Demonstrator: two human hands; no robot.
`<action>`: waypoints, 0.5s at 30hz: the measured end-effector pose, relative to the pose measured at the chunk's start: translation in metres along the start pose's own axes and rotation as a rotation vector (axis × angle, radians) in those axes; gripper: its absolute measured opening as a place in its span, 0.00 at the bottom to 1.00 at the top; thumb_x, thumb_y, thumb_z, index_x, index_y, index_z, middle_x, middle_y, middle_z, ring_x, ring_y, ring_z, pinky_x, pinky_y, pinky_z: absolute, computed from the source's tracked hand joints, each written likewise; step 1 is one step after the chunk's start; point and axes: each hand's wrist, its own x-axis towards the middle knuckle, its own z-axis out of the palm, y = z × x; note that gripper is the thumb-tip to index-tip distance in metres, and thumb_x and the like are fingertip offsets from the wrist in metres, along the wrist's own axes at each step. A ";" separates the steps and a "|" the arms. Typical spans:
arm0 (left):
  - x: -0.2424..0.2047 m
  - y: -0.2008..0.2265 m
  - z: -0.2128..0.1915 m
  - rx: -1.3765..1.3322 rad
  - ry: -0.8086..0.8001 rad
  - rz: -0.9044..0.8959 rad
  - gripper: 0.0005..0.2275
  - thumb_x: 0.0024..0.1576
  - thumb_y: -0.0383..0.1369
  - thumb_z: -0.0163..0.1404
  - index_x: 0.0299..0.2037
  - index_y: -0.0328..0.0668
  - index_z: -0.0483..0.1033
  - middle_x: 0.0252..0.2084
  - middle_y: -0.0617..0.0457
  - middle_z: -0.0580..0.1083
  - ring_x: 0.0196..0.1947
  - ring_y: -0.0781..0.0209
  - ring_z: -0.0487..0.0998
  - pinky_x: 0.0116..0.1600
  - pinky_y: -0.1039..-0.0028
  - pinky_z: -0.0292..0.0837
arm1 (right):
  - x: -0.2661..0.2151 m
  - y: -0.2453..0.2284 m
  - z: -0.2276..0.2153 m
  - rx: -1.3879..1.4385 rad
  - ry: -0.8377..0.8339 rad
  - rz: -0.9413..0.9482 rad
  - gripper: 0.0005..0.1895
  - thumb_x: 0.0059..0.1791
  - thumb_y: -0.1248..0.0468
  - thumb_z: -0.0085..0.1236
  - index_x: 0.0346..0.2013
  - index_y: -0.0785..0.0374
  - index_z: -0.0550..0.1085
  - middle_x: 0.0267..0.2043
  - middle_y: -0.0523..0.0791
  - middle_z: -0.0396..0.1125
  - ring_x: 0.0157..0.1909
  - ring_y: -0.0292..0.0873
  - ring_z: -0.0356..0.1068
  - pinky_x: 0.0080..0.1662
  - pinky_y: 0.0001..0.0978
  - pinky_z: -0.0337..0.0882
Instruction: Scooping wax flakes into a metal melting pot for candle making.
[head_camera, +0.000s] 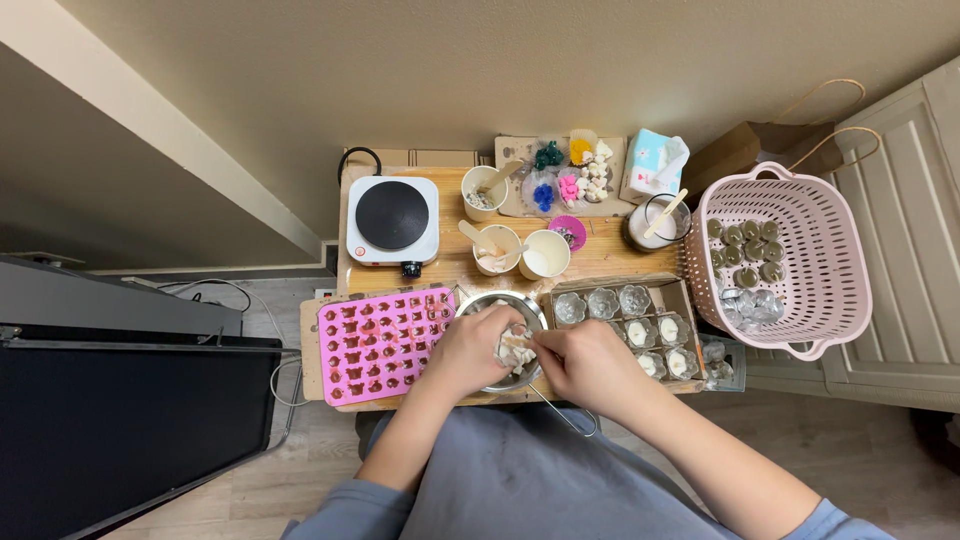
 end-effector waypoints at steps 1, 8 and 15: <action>-0.001 -0.001 0.000 0.001 0.000 -0.001 0.17 0.44 0.28 0.64 0.43 0.42 0.74 0.41 0.47 0.79 0.42 0.42 0.81 0.44 0.60 0.76 | 0.001 -0.001 0.001 0.001 0.000 -0.001 0.06 0.45 0.66 0.60 0.25 0.64 0.80 0.17 0.54 0.68 0.22 0.57 0.71 0.29 0.47 0.71; 0.000 -0.001 0.003 0.068 -0.026 0.034 0.15 0.45 0.27 0.60 0.42 0.39 0.74 0.40 0.45 0.78 0.41 0.42 0.80 0.43 0.58 0.76 | 0.000 0.002 0.004 0.033 -0.016 0.035 0.07 0.45 0.66 0.59 0.24 0.64 0.80 0.16 0.54 0.67 0.21 0.58 0.70 0.28 0.48 0.70; 0.000 0.003 0.005 0.123 -0.014 0.023 0.11 0.50 0.28 0.59 0.41 0.40 0.75 0.38 0.45 0.79 0.38 0.41 0.81 0.41 0.57 0.76 | 0.002 0.001 0.005 0.083 -0.019 0.067 0.07 0.45 0.66 0.59 0.24 0.64 0.79 0.17 0.54 0.68 0.21 0.58 0.70 0.28 0.48 0.70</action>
